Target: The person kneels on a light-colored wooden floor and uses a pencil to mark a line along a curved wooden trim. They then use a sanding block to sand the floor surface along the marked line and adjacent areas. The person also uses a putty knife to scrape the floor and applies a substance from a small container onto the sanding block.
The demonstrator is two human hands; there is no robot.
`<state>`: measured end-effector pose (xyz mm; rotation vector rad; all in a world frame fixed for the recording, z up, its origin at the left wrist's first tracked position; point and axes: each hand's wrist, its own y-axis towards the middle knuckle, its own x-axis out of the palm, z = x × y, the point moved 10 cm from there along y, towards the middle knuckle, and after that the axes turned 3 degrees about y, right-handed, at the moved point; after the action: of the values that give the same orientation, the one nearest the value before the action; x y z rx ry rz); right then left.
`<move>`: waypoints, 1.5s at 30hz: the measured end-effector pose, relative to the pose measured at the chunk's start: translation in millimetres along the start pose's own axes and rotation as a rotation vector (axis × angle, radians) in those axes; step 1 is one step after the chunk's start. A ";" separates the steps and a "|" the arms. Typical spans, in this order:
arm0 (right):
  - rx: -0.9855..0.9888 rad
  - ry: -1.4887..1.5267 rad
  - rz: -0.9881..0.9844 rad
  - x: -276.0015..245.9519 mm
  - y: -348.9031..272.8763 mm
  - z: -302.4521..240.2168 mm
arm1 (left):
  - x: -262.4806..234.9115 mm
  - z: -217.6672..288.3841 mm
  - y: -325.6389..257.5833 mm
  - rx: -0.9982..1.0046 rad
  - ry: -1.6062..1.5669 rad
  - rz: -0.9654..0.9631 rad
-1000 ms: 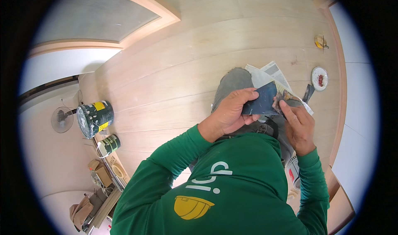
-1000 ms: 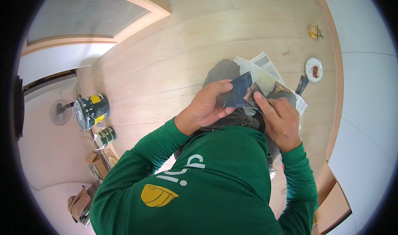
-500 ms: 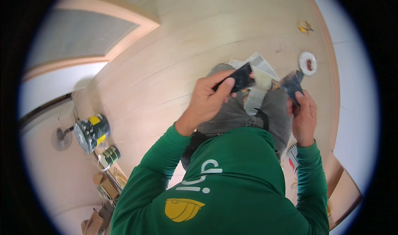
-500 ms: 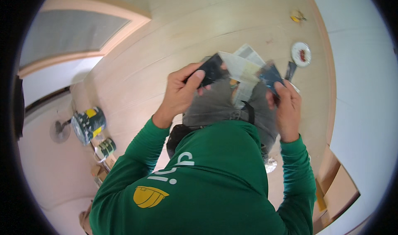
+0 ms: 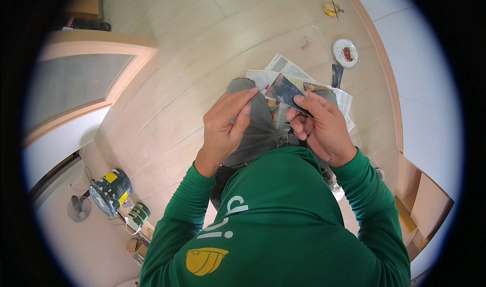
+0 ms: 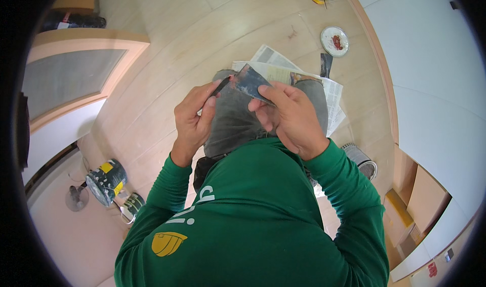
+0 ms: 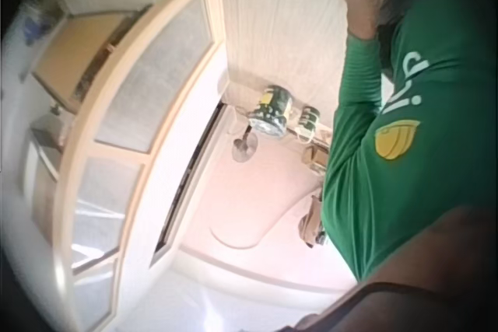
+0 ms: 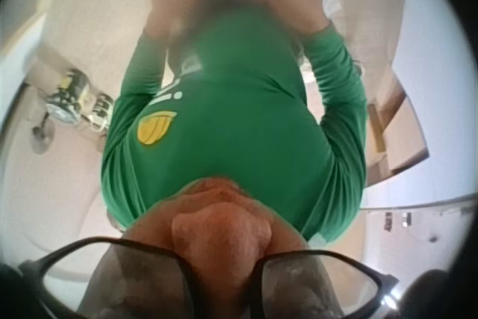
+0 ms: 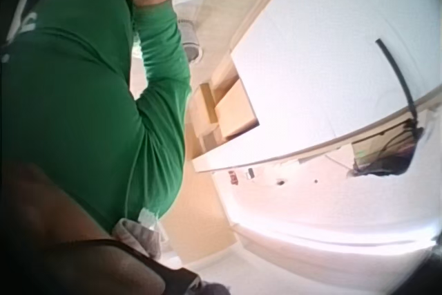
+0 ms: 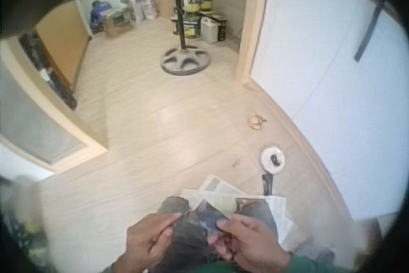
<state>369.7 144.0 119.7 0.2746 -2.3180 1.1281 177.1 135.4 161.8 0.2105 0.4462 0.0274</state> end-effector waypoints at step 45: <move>-0.029 -0.204 -0.101 87.4 191.5 -11.9 | -97.0 -372.8 -16.4 -0.498 0.083 0.317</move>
<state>224.4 278.1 46.4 0.5114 -2.4642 1.0580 -71.4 185.5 -128.8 -0.2127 0.4716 0.4542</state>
